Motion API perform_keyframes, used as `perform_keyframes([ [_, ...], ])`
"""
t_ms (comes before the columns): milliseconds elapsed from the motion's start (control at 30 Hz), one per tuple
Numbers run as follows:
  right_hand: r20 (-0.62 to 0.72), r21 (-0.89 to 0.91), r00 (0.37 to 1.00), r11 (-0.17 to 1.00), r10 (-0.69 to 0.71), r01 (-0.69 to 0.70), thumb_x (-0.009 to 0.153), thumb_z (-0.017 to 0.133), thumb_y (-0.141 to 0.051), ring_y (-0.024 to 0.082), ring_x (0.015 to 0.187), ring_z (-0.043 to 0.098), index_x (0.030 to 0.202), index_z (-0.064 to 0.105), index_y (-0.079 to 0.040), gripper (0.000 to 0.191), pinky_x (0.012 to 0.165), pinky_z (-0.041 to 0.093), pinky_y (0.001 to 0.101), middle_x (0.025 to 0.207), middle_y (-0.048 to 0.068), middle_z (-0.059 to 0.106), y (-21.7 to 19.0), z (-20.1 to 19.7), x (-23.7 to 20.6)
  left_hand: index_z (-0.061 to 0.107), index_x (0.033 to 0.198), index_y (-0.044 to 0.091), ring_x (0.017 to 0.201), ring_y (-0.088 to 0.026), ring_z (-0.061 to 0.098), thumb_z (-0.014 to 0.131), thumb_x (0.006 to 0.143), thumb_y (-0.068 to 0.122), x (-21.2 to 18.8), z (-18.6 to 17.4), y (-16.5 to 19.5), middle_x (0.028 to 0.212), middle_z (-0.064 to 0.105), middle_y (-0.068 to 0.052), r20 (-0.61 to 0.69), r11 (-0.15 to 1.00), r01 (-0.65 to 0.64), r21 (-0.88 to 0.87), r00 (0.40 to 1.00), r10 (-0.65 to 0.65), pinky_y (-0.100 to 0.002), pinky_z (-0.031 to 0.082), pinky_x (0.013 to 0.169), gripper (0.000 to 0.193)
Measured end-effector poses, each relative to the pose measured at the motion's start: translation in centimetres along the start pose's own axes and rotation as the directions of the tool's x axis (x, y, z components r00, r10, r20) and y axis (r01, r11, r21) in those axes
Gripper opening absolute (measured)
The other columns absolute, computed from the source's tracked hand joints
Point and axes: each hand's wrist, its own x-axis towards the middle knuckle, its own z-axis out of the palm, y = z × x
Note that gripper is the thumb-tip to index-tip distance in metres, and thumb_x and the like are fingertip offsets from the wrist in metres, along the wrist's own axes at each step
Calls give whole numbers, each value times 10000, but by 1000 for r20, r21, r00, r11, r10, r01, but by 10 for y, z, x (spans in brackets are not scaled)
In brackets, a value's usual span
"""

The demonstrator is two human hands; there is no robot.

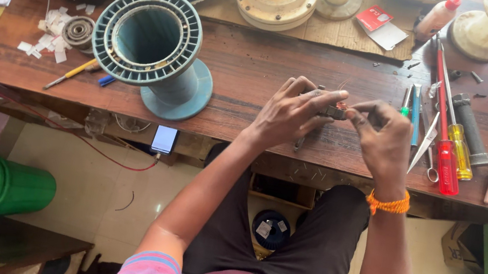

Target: The person sits at a workbench and winds copper wire around a motor armature, rotating the armature and pressing the wire coils into place by hand. They turn the armature over and continue winding and adjusting the wire around its slots throughout the clip.

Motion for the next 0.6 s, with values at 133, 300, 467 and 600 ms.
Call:
perform_keyframes([
  [133, -23, 10, 999, 999, -41, 41, 940, 782, -107, 46, 585, 499, 1010, 762, -40, 100, 520, 373, 258, 677, 5, 644, 1, 11, -21, 424, 1550, 224, 1056, -244, 600, 795, 927, 282, 4, -7, 0, 1235, 723, 31, 87, 980, 107, -168, 992, -93, -394, 497, 1048, 727],
  [300, -115, 65, 981, 984, -158, 166, 936, 776, -69, 49, 589, 395, 1013, 731, -16, 103, 530, 332, 263, 672, -4, 507, 6, 35, -41, 599, 1361, 272, 1096, -250, 588, 785, 876, 235, 2, -11, 2, 1200, 709, -6, 45, 998, -67, 13, 997, 67, -363, 443, 1047, 520],
  [467, -93, 164, 995, 985, -29, 44, 941, 786, -76, 35, 575, 358, 968, 724, -20, 87, 507, 285, 268, 600, -20, 446, 8, 34, -57, 734, 1113, 203, 1001, -175, 594, 801, 882, 187, -18, -2, 5, 1008, 686, 39, -129, 948, -179, 264, 967, 218, -375, 383, 994, 241],
  [600, -63, 77, 987, 986, -146, 151, 939, 792, -94, 36, 606, 453, 993, 743, -26, 100, 534, 350, 255, 663, 4, 576, 2, 15, -48, 726, 953, 89, 743, -167, 641, 808, 883, 102, -27, 18, 11, 822, 686, -8, -239, 997, 42, 67, 971, -25, -335, 479, 741, 108],
])
